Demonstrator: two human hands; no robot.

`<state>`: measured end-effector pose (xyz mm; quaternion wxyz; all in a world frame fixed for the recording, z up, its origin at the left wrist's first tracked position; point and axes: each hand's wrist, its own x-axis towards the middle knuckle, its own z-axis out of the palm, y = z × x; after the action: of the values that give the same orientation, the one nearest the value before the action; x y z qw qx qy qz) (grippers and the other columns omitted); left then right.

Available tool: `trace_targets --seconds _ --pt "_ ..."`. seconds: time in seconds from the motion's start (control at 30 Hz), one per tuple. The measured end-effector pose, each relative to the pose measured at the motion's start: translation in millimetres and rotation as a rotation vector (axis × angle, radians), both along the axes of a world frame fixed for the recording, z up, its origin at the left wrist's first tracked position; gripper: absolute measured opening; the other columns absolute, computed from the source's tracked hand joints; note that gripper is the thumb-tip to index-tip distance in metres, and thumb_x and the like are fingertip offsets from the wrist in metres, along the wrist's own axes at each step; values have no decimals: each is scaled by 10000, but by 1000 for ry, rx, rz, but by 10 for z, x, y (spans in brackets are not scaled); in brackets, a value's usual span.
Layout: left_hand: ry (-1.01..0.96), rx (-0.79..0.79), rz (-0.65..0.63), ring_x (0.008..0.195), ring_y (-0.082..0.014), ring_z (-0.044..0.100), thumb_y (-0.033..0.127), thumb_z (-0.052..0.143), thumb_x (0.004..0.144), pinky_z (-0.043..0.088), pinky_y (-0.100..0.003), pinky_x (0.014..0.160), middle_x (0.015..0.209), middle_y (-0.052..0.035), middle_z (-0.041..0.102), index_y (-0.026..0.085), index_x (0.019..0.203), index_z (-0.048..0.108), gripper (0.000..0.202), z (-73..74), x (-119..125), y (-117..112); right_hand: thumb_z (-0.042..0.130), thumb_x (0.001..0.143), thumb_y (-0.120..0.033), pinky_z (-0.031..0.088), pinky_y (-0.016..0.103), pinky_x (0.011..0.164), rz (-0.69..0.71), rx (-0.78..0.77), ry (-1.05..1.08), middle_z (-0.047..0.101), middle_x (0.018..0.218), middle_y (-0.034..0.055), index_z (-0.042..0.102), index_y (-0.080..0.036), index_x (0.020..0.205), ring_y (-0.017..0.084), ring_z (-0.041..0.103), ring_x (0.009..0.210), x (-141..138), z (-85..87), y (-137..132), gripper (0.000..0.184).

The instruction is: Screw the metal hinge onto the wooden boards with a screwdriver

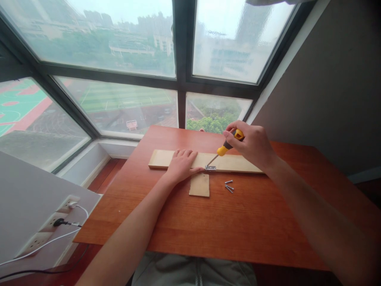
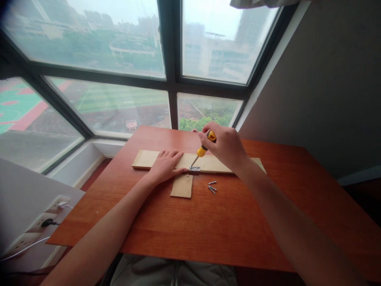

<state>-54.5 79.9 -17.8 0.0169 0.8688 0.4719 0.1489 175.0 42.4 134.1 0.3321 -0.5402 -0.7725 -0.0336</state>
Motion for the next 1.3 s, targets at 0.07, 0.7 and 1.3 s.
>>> trace_targets --seconds 0.07,0.7,1.3 --pt "-3 1 -1 1245 -309 501 719 474 862 265 -473 1117 1323 -125 583 247 1346 518 678 -6 0 3 571 903 -387 438 284 626 2 -20 -13 703 748 4 671 -218 921 143 605 627 -21 18 2 198" --pt "9 30 -11 1213 -315 513 728 458 864 262 -483 1108 1303 -130 587 224 1339 517 695 -6 -1 1 510 879 -290 459 355 734 32 -127 -244 707 1079 72 559 -207 1289 239 646 863 -265 203 92 422" --pt "17 24 -9 1214 -310 511 729 457 866 270 -468 1101 1296 -128 592 226 1343 515 696 10 -2 -6 545 811 -247 419 318 683 112 -170 -285 692 1172 60 613 -213 1205 221 635 875 -277 283 65 401"
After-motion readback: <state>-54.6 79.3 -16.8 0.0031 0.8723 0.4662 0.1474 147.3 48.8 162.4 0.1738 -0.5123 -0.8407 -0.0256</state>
